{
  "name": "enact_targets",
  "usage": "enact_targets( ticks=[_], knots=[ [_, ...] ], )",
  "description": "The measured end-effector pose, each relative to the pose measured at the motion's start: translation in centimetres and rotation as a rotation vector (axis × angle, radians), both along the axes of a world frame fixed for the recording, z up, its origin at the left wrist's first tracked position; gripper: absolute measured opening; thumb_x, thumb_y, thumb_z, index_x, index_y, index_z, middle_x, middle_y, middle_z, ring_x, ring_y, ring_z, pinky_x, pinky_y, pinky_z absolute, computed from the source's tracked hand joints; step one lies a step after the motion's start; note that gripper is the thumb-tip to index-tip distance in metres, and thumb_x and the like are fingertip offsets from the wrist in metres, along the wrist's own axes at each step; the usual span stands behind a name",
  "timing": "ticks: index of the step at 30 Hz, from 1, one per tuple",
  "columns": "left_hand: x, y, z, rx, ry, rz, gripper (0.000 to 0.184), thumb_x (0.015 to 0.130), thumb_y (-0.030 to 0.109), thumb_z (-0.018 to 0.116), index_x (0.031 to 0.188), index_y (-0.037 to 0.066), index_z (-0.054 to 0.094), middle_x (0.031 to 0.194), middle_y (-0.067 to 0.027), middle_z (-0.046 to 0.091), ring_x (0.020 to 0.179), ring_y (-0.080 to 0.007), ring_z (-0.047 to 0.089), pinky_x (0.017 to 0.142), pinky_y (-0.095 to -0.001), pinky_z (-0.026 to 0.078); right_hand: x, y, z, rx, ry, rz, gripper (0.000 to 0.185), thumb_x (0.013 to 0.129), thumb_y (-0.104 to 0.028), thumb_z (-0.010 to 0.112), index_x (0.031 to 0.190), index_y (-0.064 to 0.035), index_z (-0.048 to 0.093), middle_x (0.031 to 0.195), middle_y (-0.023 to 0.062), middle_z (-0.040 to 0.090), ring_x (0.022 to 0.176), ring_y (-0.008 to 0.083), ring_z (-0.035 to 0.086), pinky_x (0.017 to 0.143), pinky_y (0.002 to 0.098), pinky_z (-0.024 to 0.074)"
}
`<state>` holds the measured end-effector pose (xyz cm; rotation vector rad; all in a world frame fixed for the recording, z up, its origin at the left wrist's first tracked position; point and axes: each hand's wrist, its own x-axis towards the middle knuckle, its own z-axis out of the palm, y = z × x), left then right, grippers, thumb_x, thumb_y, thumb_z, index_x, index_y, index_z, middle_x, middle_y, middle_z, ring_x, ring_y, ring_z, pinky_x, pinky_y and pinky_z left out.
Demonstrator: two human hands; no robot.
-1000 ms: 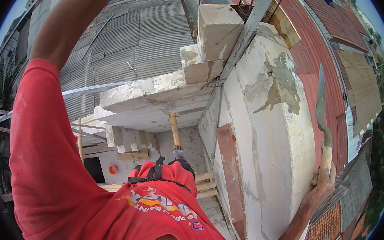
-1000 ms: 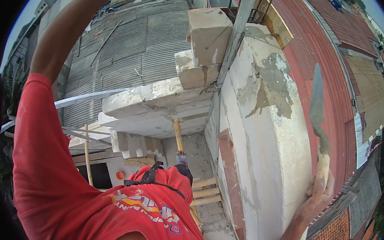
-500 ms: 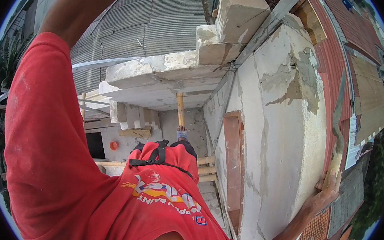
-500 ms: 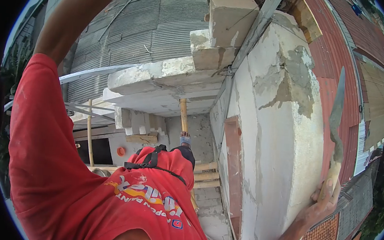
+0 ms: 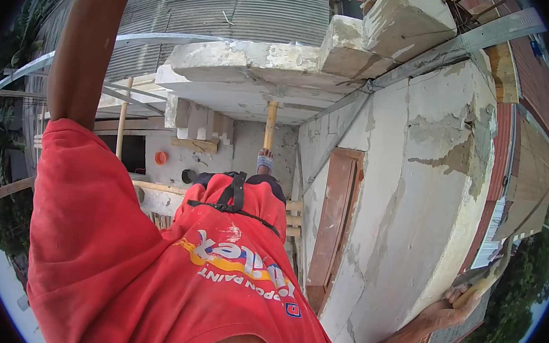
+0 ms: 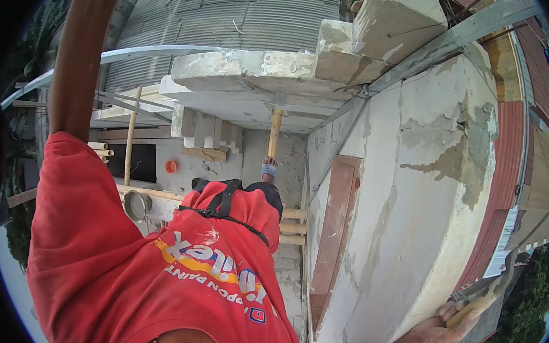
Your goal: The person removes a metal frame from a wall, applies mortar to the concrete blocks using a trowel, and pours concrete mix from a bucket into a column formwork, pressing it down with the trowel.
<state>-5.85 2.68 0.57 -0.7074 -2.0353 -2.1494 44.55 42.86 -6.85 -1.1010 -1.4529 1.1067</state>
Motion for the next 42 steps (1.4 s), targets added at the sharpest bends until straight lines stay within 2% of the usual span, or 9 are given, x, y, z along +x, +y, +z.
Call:
enact_targets(
  ticks=[9,13,14,17,23,26,31,36,42],
  knots=[
    [12.3,-11.9,-9.1,0.134,-0.413,0.107,0.025,0.095,0.018,0.061,0.111,-0.001,0.061,0.108,-0.0104,0.069,0.091,-0.0165,0.073,0.081,-0.0372,0.063,-4.7,-1.6,-1.3,0.675,-0.006,0.172,0.049,0.093,-0.033,0.066,0.118,0.0067,0.054,0.073,0.0011,0.047,0.060,0.0076,0.042,0.052,0.0232,0.0329],
    [20.8,-14.4,-15.2,0.238,-0.796,0.212,0.038,0.091,0.018,0.064,0.124,0.002,0.055,0.107,-0.0074,0.069,0.086,-0.0160,0.072,0.078,-0.0341,0.061,-13.4,-8.9,-3.2,0.531,-0.039,0.604,0.054,0.091,-0.035,0.068,0.120,0.0084,0.053,0.072,0.0018,0.048,0.058,0.0074,0.042,0.050,0.0231,0.0327],
    [24.4,-15.5,-20.1,0.249,-0.930,0.275,0.041,0.091,0.018,0.063,0.128,0.003,0.053,0.107,-0.0074,0.066,0.080,-0.0153,0.070,0.073,-0.0352,0.062,-16.2,-11.5,-3.9,0.448,-0.037,0.793,0.056,0.090,-0.035,0.069,0.121,0.0088,0.052,0.072,0.0020,0.048,0.058,0.0074,0.042,0.050,0.0231,0.0326],
    [29.3,-16.1,-23.3,0.486,-1.119,0.360,0.048,0.095,0.019,0.059,0.137,0.003,0.043,0.112,-0.0104,0.064,0.094,-0.0157,0.068,0.081,-0.0395,0.061,-19.8,-17.1,-4.9,0.257,-0.105,1.088,0.060,0.089,-0.036,0.071,0.123,0.0100,0.051,0.072,0.0025,0.049,0.056,0.0073,0.043,0.048,0.0231,0.0325],
    [37.3,-21.6,-31.1,0.561,-1.268,0.855,0.045,0.097,0.018,0.056,0.138,0.005,0.042,0.119,-0.0121,0.063,0.102,-0.0220,0.069,0.092,-0.0467,0.058,-23.8,-26.8,-7.9,-0.121,-0.391,1.543,0.070,0.086,-0.038,0.074,0.127,0.0125,0.048,0.071,0.0035,0.050,0.054,0.0070,0.044,0.046,0.0231,0.0321],
    [40.9,-25.7,-33.0,0.755,-1.228,1.168,0.042,0.097,0.016,0.055,0.136,0.006,0.043,0.119,-0.0118,0.063,0.103,-0.0246,0.068,0.094,-0.0491,0.057,-24.7,-31.4,-10.2,-0.263,-0.595,1.660,0.078,0.079,-0.037,0.080,0.127,0.0148,0.047,0.070,0.0029,0.052,0.047,0.0071,0.043,0.040,0.0227,0.0282],
    [48.5,-33.1,-40.5,1.014,-1.119,1.528,0.038,0.098,0.014,0.054,0.132,0.002,0.045,0.118,-0.0169,0.064,0.104,-0.0282,0.068,0.095,-0.0489,0.057,-25.3,-39.3,-15.0,-0.184,-0.969,1.867,0.054,0.085,-0.038,0.076,0.113,0.0038,0.057,0.071,-0.0027,0.049,0.052,0.0047,0.041,0.043,0.0220,0.0295],
    [57.5,-40.5,-46.9,1.238,-1.144,1.825,0.037,0.097,0.014,0.057,0.127,-0.006,0.048,0.116,-0.0215,0.063,0.105,-0.0319,0.068,0.095,-0.0457,0.058,-23.7,-47.7,-19.3,-0.135,-1.216,1.946,0.034,0.093,-0.032,0.069,0.100,-0.0014,0.056,0.060,0.0002,0.048,0.043,0.0082,0.043,0.039,0.0245,0.0313],
    [67.4,-44.5,-57.4,1.181,-1.261,2.221,0.040,0.096,0.011,0.061,0.128,-0.007,0.046,0.121,-0.0228,0.059,0.106,-0.0342,0.066,0.089,-0.0455,0.062,-21.3,-56.0,-24.8,-0.077,-1.604,1.977,0.027,0.095,-0.028,0.068,0.098,-0.0036,0.058,0.066,-0.0032,0.050,0.055,0.0038,0.043,0.045,0.0225,0.0339]
  ],
)
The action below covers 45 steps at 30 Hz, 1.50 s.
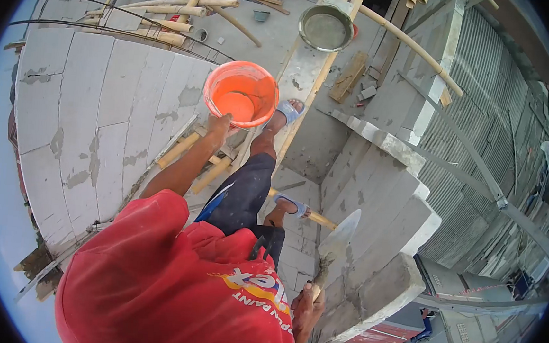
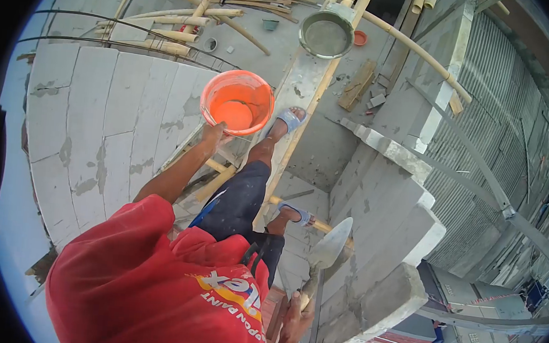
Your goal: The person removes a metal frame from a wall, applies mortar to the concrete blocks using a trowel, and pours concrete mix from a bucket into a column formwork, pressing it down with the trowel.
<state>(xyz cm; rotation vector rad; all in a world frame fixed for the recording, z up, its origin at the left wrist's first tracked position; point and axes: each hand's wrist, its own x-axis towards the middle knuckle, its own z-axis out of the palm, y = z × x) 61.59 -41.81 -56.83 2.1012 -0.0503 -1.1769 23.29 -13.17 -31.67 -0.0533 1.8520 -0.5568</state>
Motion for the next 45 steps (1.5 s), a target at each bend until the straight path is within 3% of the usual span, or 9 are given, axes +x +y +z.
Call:
enact_targets(
  ticks=[7,17,21,28,30,36,39,42,45],
  knots=[
    [5.5,1.9,-10.4,0.065,0.076,0.327,0.041,0.094,0.010,0.065,0.125,-0.010,0.046,0.124,-0.0229,0.055,0.107,-0.0343,0.064,0.088,-0.0421,0.064,1.2,-9.1,-2.6,0.166,-0.047,0.202,0.034,0.092,-0.034,0.071,0.088,-0.0051,0.054,0.058,-0.0003,0.048,0.040,0.0084,0.041,0.038,0.0268,0.0329],
    [8.3,2.7,-23.4,0.017,0.175,0.623,0.034,0.095,0.005,0.064,0.123,-0.007,0.049,0.121,-0.0196,0.056,0.104,-0.0324,0.065,0.088,-0.0391,0.065,2.9,-15.2,-7.4,0.362,-0.033,0.516,0.041,0.090,-0.041,0.068,0.088,-0.0016,0.056,0.060,0.0029,0.049,0.052,0.0138,0.045,0.049,0.0333,0.0385],
    [10.2,-0.2,-27.7,0.124,0.136,0.684,0.031,0.094,0.002,0.064,0.121,-0.005,0.050,0.121,-0.0192,0.056,0.102,-0.0328,0.065,0.088,-0.0393,0.064,-0.9,-10.9,-12.4,0.509,-0.221,0.243,0.025,0.094,-0.038,0.070,0.095,-0.0142,0.061,0.065,-0.0064,0.045,0.051,0.0086,0.039,0.046,0.0272,0.0337],
    [15.2,-8.2,-39.8,0.117,0.136,0.710,0.029,0.092,-0.002,0.062,0.119,0.000,0.051,0.118,-0.0170,0.056,0.100,-0.0300,0.063,0.085,-0.0394,0.061,4.1,-21.0,-14.1,0.549,-0.117,0.369,0.022,0.095,-0.037,0.068,0.093,-0.0176,0.058,0.062,-0.0094,0.041,0.048,0.0056,0.037,0.043,0.0238,0.0297],
    [16.2,-10.8,-42.3,0.005,0.146,0.646,0.051,0.085,-0.008,0.059,0.130,0.004,0.037,0.123,-0.0172,0.050,0.094,-0.0258,0.062,0.090,-0.0462,0.060,2.8,-20.2,-15.6,0.575,-0.120,0.304,0.022,0.095,-0.037,0.068,0.093,-0.0175,0.059,0.062,-0.0095,0.043,0.047,0.0053,0.038,0.042,0.0236,0.0300],
    [16.5,-19.0,-44.0,-0.186,0.076,0.687,0.034,0.080,-0.011,0.055,0.111,0.000,0.048,0.082,-0.0128,0.059,0.062,-0.0213,0.060,0.056,-0.0365,0.053,2.6,-20.3,-18.9,0.613,-0.033,-0.016,0.022,0.095,-0.036,0.069,0.097,-0.0158,0.059,0.063,-0.0070,0.046,0.046,0.0063,0.043,0.041,0.0230,0.0342],
    [17.2,-21.1,-45.4,-0.206,0.187,0.584,0.054,0.087,-0.002,0.066,0.136,0.010,0.047,0.114,-0.0106,0.060,0.091,-0.0233,0.063,0.081,-0.0391,0.060,1.3,-19.4,-20.4,0.668,0.020,-0.078,0.023,0.095,-0.035,0.070,0.099,-0.0147,0.060,0.064,-0.0061,0.047,0.047,0.0066,0.044,0.041,0.0231,0.0351],
    [17.4,-21.5,-50.4,-0.098,-0.062,0.590,0.074,0.084,0.012,0.074,0.148,0.010,0.036,0.133,-0.0152,0.054,0.109,-0.0309,0.061,0.095,-0.0514,0.052,1.1,-20.4,-21.6,0.683,-0.003,-0.072,0.023,0.094,-0.034,0.070,0.101,-0.0143,0.061,0.064,-0.0060,0.048,0.047,0.0065,0.045,0.041,0.0233,0.0363],
    [16.2,-19.4,-45.9,0.091,-0.097,0.699,0.093,0.079,0.027,0.079,0.154,0.010,0.026,0.154,-0.0169,0.038,0.134,-0.0359,0.046,0.109,-0.0585,0.037,-0.3,-20.6,-22.6,0.638,-0.050,-0.032,0.024,0.095,-0.033,0.069,0.107,-0.0128,0.062,0.062,-0.0069,0.048,0.048,0.0059,0.044,0.043,0.0235,0.0373]
  ],
)
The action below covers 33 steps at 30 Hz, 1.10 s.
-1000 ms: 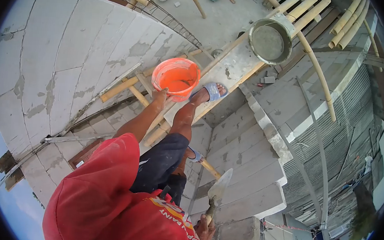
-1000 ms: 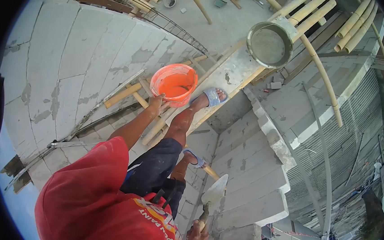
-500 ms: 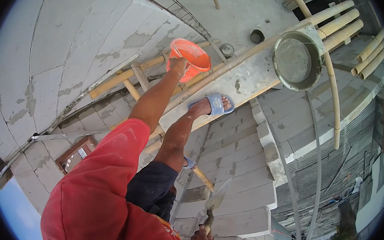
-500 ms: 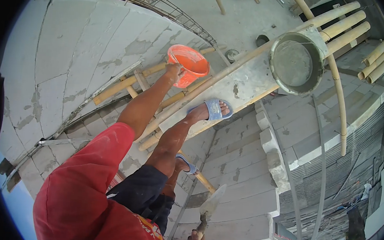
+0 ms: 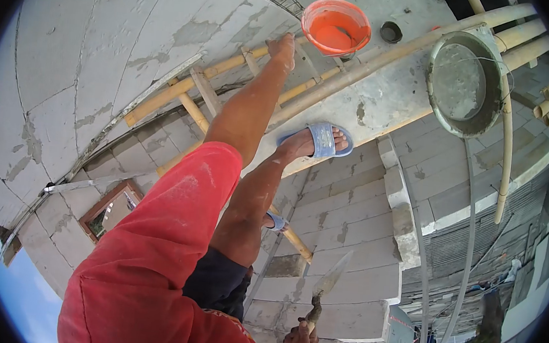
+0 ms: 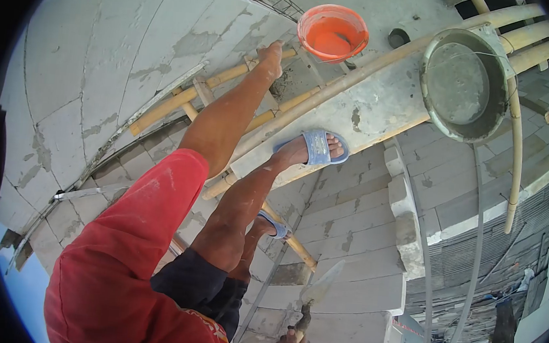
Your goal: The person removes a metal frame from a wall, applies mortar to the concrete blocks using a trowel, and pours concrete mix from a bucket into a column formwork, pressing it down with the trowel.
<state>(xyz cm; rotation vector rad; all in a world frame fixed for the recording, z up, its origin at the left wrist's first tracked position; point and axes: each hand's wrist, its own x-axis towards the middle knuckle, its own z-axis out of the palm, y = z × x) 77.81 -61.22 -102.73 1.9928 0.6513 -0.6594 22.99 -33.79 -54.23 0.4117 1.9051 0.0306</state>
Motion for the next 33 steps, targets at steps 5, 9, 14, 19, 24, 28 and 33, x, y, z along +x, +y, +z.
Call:
enact_targets(
  ticks=[5,9,14,19,24,28,33],
  knots=[
    [-1.6,11.6,0.9,0.100,0.225,0.048,0.092,0.080,0.035,0.078,0.153,0.012,0.028,0.162,-0.0120,0.027,0.147,-0.0332,0.028,0.113,-0.0603,0.029,3.7,-6.8,0.3,-0.124,-0.088,0.328,0.036,0.094,-0.036,0.067,0.108,-0.0039,0.060,0.065,0.0000,0.051,0.050,0.0107,0.047,0.045,0.0269,0.0395],
    [-5.8,18.4,3.7,0.199,0.229,-0.013,0.080,0.084,0.038,0.073,0.145,0.000,0.037,0.147,-0.0187,0.044,0.130,-0.0327,0.047,0.107,-0.0482,0.040,3.1,-8.6,0.3,-0.218,-0.099,0.400,0.046,0.092,-0.038,0.068,0.114,0.0004,0.056,0.065,0.0030,0.050,0.047,0.0136,0.049,0.040,0.0276,0.0412],
    [-8.7,16.4,6.2,0.044,0.197,-0.413,0.075,0.094,0.050,0.060,0.152,0.011,0.033,0.156,-0.0142,0.038,0.141,-0.0312,0.039,0.109,-0.0491,0.038,1.8,-8.5,1.0,-0.264,-0.032,0.333,0.045,0.093,-0.037,0.068,0.114,0.0012,0.056,0.065,0.0032,0.050,0.046,0.0131,0.048,0.040,0.0273,0.0403],
    [-12.6,-0.9,12.5,-0.204,-0.077,-0.932,0.079,0.099,0.057,0.049,0.146,-0.005,0.037,0.148,-0.0289,0.043,0.137,-0.0400,0.045,0.113,-0.0423,0.036,0.5,-5.1,1.6,-0.274,-0.031,0.257,0.045,0.093,-0.037,0.068,0.114,0.0021,0.057,0.064,0.0034,0.051,0.046,0.0131,0.049,0.040,0.0273,0.0404],
    [-16.8,-18.5,15.4,-0.162,-0.454,-1.626,0.123,0.082,0.073,0.062,0.156,-0.007,0.007,0.161,-0.0323,0.012,0.143,-0.0425,0.036,0.117,-0.0457,0.034,1.5,-1.6,2.3,-0.249,-0.017,0.210,0.050,0.095,-0.043,0.065,0.113,0.0024,0.059,0.064,0.0033,0.052,0.046,0.0132,0.049,0.041,0.0272,0.0405],
    [-19.4,-25.5,13.8,-0.113,-0.153,-1.537,0.130,0.076,0.076,0.066,0.156,-0.006,0.005,0.156,-0.0302,0.029,0.145,-0.0425,0.032,0.120,-0.0488,0.029,3.0,1.4,2.5,-0.296,-0.029,0.104,0.055,0.096,-0.048,0.062,0.114,0.0027,0.057,0.063,0.0026,0.051,0.045,0.0131,0.048,0.040,0.0278,0.0389],
    [-18.0,-24.1,10.5,-0.282,0.563,-1.225,0.077,0.090,0.051,0.070,0.145,0.003,0.044,0.140,-0.0165,0.055,0.129,-0.0328,0.054,0.107,-0.0547,0.046,5.6,4.8,3.1,-0.301,-0.040,-0.128,0.047,0.097,-0.041,0.063,0.116,0.0015,0.055,0.072,0.0054,0.058,0.055,0.0141,0.054,0.050,0.0269,0.0425]
  ],
)
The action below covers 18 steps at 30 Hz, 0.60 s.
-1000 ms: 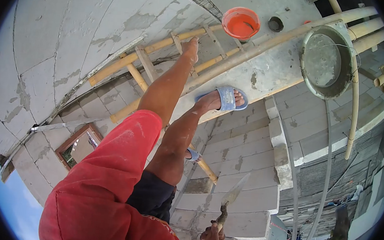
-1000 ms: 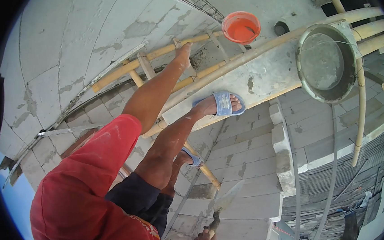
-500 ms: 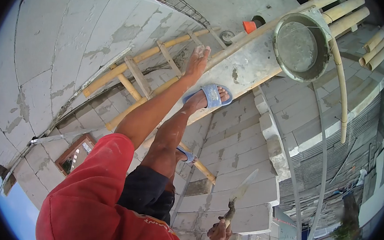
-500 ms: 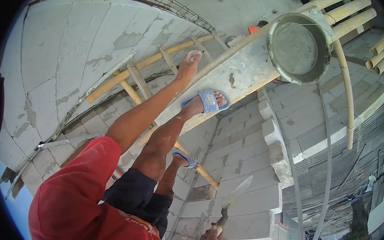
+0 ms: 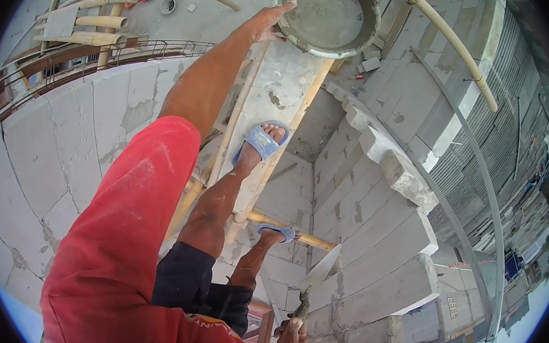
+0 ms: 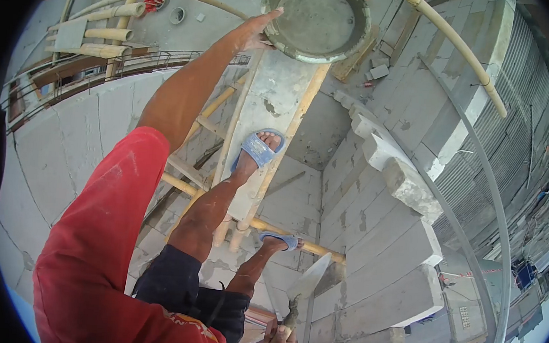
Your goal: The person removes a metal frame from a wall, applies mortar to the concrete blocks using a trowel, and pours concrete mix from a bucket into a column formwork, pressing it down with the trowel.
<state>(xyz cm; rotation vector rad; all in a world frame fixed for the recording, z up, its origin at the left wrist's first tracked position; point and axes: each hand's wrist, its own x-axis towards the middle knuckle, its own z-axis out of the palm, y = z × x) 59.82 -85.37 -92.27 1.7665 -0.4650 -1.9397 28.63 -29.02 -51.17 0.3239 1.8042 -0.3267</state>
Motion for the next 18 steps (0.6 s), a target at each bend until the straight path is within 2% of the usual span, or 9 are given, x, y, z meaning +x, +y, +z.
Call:
enact_targets(
  ticks=[1,2,4,5,8,9,12,15,18],
  knots=[
    [-0.4,0.3,-0.9,-0.037,0.127,0.091,0.073,0.090,0.048,0.070,0.143,0.004,0.046,0.140,-0.0158,0.055,0.127,-0.0333,0.056,0.107,-0.0539,0.047,0.8,6.6,0.4,0.175,0.142,-0.282,0.031,0.099,-0.029,0.064,0.120,-0.0055,0.061,0.077,-0.0016,0.056,0.063,0.0082,0.049,0.052,0.0250,0.0389],
    [-0.7,0.6,-1.7,-0.069,0.252,0.185,0.069,0.090,0.044,0.071,0.141,0.005,0.047,0.141,-0.0151,0.054,0.124,-0.0337,0.057,0.106,-0.0531,0.048,1.2,7.6,0.1,0.138,0.086,-0.218,0.034,0.099,-0.029,0.063,0.123,-0.0047,0.059,0.085,0.0007,0.058,0.069,0.0096,0.052,0.057,0.0256,0.0417],
    [-0.8,0.3,-1.5,-0.055,0.238,0.136,0.057,0.091,0.035,0.069,0.134,0.002,0.050,0.138,-0.0172,0.055,0.123,-0.0344,0.058,0.107,-0.0525,0.048,0.9,9.2,-0.9,0.055,-0.029,-0.079,0.041,0.100,-0.029,0.063,0.131,-0.0031,0.055,0.100,0.0053,0.062,0.083,0.0124,0.057,0.066,0.0267,0.0473],
    [-0.5,0.8,-1.7,-0.046,0.228,0.122,0.051,0.092,0.030,0.068,0.131,0.001,0.051,0.137,-0.0183,0.055,0.122,-0.0347,0.059,0.107,-0.0523,0.049,0.7,8.3,-1.1,0.352,-0.254,-0.165,0.078,0.099,-0.039,0.061,0.158,-0.0066,0.022,0.161,0.0106,0.029,0.146,0.0171,0.030,0.123,0.0294,0.0154],
    [0.9,0.6,-2.8,-0.005,0.240,0.028,0.038,0.090,0.015,0.061,0.124,0.001,0.051,0.131,-0.0180,0.055,0.123,-0.0316,0.057,0.109,-0.0490,0.048,3.1,5.0,-3.1,-0.118,-0.022,-0.087,0.043,0.096,-0.036,0.066,0.116,0.0007,0.055,0.082,0.0085,0.064,0.067,0.0152,0.059,0.061,0.0278,0.0463],
    [0.4,1.1,-2.4,-0.015,0.276,0.035,0.037,0.087,0.007,0.057,0.121,-0.003,0.050,0.129,-0.0201,0.054,0.121,-0.0332,0.058,0.110,-0.0496,0.047,3.0,4.7,-3.2,-0.101,-0.044,-0.119,0.042,0.094,-0.033,0.069,0.115,0.0002,0.054,0.089,0.0103,0.065,0.073,0.0153,0.060,0.066,0.0287,0.0470],
    [-2.0,4.3,-1.5,-0.041,0.259,0.098,0.036,0.086,0.005,0.055,0.120,-0.004,0.050,0.128,-0.0209,0.054,0.120,-0.0354,0.058,0.110,-0.0497,0.047,2.3,4.8,-2.7,-0.047,-0.036,0.051,0.040,0.093,-0.030,0.071,0.113,-0.0005,0.054,0.089,0.0095,0.065,0.074,0.0146,0.060,0.066,0.0278,0.0466],
    [-4.3,9.4,0.4,-0.087,0.285,0.182,0.025,0.089,0.007,0.054,0.110,-0.007,0.051,0.124,-0.0250,0.055,0.121,-0.0408,0.057,0.109,-0.0564,0.046,1.4,5.3,-1.5,-0.011,0.016,0.180,0.039,0.093,-0.031,0.071,0.109,-0.0014,0.054,0.080,0.0050,0.062,0.069,0.0131,0.058,0.062,0.0284,0.0462],
    [-3.4,15.0,0.8,0.006,0.242,0.169,0.031,0.089,0.007,0.054,0.117,-0.006,0.051,0.126,-0.0230,0.055,0.121,-0.0387,0.057,0.107,-0.0550,0.048,0.6,8.9,-1.7,-0.130,0.178,0.426,0.040,0.094,-0.035,0.069,0.106,0.0004,0.055,0.073,0.0034,0.059,0.064,0.0128,0.055,0.058,0.0293,0.0448]
  ],
)
